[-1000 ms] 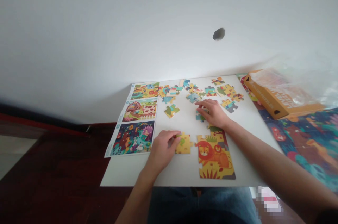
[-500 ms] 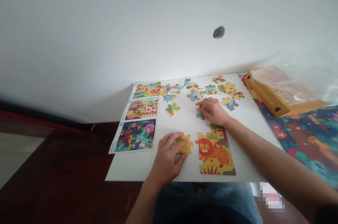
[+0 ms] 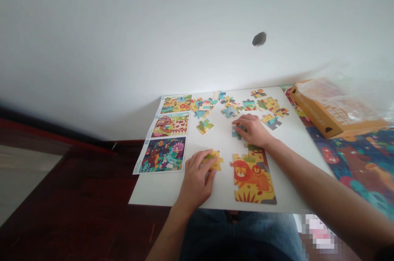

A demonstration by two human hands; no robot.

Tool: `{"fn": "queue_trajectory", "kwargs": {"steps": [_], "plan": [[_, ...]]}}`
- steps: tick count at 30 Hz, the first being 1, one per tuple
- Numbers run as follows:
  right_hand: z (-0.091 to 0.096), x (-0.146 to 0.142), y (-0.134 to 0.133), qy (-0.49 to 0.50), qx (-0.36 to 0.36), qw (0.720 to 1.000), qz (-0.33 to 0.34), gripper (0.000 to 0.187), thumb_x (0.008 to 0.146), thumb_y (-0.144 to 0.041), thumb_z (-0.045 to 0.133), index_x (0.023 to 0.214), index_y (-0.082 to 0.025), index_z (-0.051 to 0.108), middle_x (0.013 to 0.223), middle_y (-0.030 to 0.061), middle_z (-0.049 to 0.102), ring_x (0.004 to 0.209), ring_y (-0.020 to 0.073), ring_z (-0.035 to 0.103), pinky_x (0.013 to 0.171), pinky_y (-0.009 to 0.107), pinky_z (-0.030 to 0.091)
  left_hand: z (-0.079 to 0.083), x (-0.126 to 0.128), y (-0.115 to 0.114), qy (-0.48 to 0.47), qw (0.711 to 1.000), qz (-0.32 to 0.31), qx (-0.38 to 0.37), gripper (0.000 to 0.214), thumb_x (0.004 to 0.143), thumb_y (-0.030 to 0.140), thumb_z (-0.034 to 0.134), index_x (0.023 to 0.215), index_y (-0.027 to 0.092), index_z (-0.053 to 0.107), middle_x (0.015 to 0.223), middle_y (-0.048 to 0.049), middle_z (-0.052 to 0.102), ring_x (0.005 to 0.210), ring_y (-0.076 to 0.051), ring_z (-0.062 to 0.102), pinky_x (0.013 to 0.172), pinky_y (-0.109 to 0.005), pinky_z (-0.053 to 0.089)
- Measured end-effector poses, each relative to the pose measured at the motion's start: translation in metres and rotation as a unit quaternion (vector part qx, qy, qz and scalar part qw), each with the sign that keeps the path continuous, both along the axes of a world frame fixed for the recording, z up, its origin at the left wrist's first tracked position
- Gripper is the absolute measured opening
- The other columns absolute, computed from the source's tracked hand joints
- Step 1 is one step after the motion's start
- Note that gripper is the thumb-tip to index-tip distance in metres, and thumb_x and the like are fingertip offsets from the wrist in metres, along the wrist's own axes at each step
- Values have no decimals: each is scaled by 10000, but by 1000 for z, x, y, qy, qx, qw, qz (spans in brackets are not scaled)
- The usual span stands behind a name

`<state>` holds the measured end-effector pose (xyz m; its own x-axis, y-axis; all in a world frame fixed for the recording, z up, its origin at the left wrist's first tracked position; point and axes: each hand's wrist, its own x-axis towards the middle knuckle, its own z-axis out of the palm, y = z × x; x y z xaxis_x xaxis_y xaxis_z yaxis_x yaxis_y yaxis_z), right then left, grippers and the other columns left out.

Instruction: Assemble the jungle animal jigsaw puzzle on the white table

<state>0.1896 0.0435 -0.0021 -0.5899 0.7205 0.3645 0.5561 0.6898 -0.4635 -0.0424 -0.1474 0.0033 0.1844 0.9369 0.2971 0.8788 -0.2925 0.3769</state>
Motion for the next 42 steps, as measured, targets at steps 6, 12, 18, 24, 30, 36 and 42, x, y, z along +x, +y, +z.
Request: {"fn": "queue_trajectory", "kwargs": {"steps": [6,12,18,24,30,36,42], "plan": [[2,0,-1,-3,-4,1000,-4,209,908,-269,572,1061,-236,710,1025,75,707,955,249,604,908,422,428,7,-2,-16,3,999,-29,-16,415,883,287,610,1290,208,588,1392,-138,510,1300,-305,467,1080,-488,411],[2,0,0,0,-6,1000,-5,212,909,-286,570,1056,-235,715,1009,85,708,952,257,603,895,428,431,9,-8,-47,15,997,-68,-27,553,848,369,692,1360,223,544,1440,-155,475,1329,-335,446,1084,-501,441],[1,1,0,-3,-12,1000,-6,222,913,-293,560,1061,-238,716,1009,83,705,953,255,598,897,423,425,0,-8,-65,22,995,-93,18,476,878,263,674,1341,224,570,1358,-160,529,1264,-310,499,1050,-494,478],[3,0,-1,-2,-15,1000,-17,224,917,-303,555,1054,-241,721,1010,79,702,953,259,588,897,426,415,-3,4,-67,-29,994,-82,59,346,897,149,629,1237,215,633,1260,-144,587,1187,-270,542,995,-457,524],[1,1,0,5,-19,1000,-16,220,917,-299,558,1056,-240,719,1007,75,702,956,255,589,903,422,423,-2,9,-67,-7,995,-84,52,385,894,244,663,1274,222,608,1301,-152,588,1205,-295,535,990,-485,529],[2,0,0,6,-18,1000,-16,220,924,-304,550,1048,-242,720,1003,80,701,947,255,593,889,419,432,-2,11,-67,-66,995,-66,33,393,880,203,674,1264,199,590,1251,-154,589,1168,-274,545,973,-452,530],[1,1,0,3,-15,1000,-17,223,925,-310,550,1056,-241,716,993,82,703,930,254,596,888,420,434,-5,11,-65,-96,994,-50,19,380,886,208,665,1260,203,597,1255,-136,605,1157,-261,554,977,-433,520]]}}
